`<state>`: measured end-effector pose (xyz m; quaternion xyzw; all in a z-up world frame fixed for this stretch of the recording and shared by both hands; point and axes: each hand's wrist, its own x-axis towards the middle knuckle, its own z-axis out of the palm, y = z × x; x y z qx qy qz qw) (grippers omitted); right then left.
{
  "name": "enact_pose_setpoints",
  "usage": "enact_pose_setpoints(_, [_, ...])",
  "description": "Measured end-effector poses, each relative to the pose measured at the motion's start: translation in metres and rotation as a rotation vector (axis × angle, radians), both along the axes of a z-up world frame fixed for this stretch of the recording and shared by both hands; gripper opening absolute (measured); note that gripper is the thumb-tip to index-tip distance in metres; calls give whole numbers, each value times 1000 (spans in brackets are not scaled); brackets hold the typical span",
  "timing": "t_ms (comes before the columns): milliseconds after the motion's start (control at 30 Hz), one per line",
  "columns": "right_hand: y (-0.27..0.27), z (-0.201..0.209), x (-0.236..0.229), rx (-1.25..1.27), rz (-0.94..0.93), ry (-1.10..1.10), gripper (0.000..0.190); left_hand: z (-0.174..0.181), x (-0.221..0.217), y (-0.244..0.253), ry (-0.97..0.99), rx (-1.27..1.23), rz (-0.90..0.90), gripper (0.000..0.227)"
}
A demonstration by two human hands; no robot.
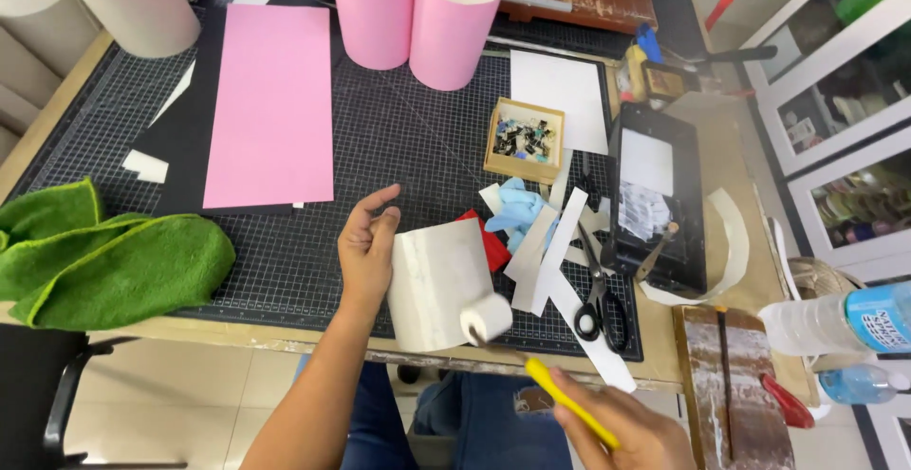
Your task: Wrapping paper around cylindrical tubes and securing it with adhesive
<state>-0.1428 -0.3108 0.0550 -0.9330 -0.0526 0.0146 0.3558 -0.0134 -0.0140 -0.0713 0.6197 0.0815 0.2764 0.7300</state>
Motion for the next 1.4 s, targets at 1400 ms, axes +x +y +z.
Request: enact_pose_setpoints(1400, [-19,-5,32,-382,243,-346,50,20,4,-18,-78,70,-135,29])
